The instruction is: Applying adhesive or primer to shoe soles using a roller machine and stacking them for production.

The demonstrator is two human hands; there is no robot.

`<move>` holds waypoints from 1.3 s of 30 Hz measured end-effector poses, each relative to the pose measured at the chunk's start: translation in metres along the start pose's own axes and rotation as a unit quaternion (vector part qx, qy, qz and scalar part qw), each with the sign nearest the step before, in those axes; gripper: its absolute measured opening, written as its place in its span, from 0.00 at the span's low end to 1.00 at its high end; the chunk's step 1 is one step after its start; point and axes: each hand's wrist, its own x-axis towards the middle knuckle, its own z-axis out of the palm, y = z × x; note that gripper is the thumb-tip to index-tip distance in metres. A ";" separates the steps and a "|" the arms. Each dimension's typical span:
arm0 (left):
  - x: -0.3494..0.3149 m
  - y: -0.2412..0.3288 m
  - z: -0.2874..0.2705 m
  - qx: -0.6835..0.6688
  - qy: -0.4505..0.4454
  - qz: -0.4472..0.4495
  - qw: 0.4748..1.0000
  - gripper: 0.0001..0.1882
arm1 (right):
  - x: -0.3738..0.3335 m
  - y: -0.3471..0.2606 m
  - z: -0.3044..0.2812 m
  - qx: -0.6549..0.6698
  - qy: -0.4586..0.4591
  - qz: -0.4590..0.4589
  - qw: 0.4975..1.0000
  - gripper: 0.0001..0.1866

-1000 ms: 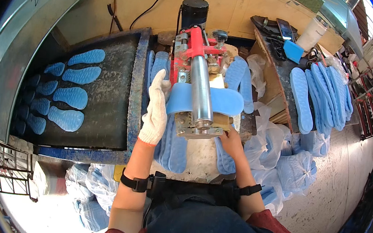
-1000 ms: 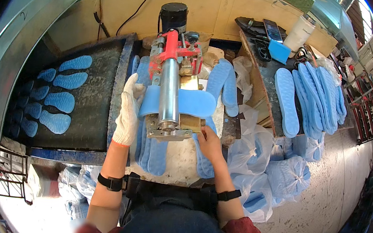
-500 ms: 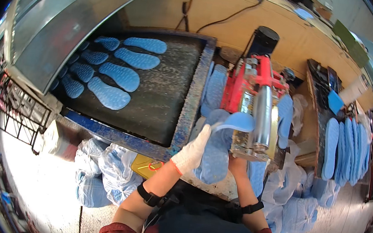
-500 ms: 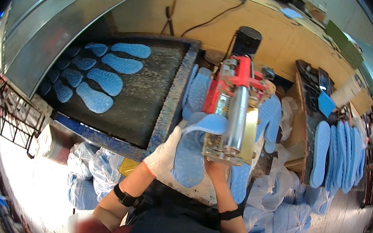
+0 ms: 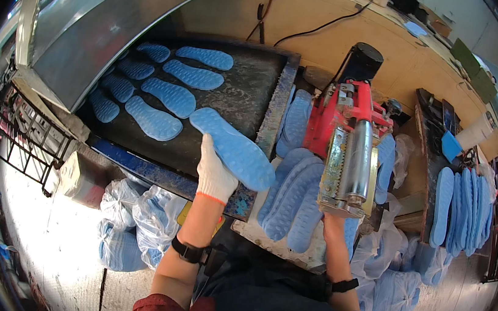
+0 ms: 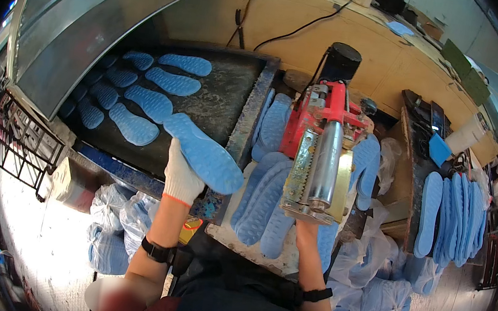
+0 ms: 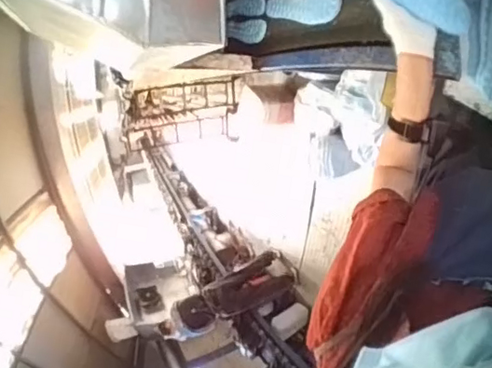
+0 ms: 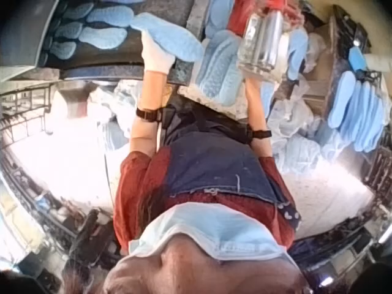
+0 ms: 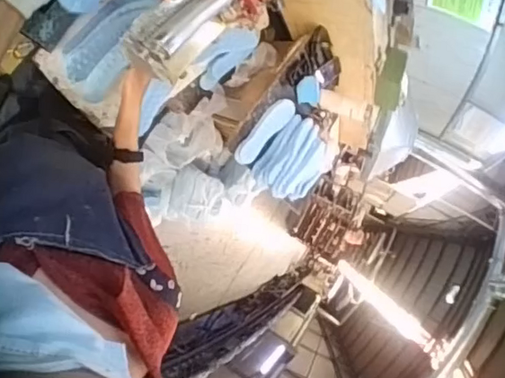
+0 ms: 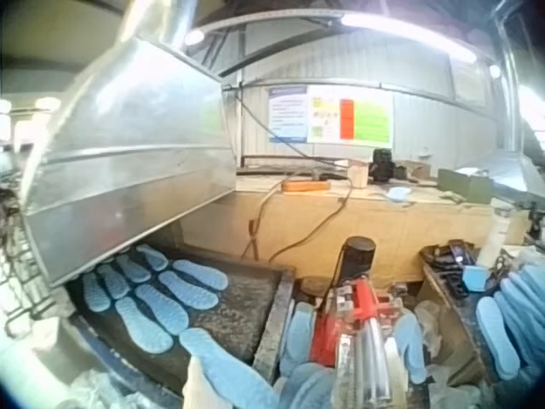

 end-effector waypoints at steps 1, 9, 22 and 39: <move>0.011 -0.001 0.000 -0.011 0.038 0.031 0.999 0.27 | -0.001 -0.002 -0.004 0.048 0.024 -0.028 0.998 0.25; 0.017 0.002 -0.022 0.611 0.076 0.312 0.724 0.31 | -0.029 -0.054 -0.033 0.113 0.096 -0.066 0.987 0.23; -0.060 -0.064 0.035 0.354 -0.288 0.278 0.845 0.35 | -0.016 -0.172 -0.062 -0.478 0.174 -0.471 0.721 0.30; -0.011 -0.121 0.104 0.374 -0.407 0.225 0.802 0.38 | -0.028 -0.090 -0.086 -0.253 0.198 -0.215 0.922 0.19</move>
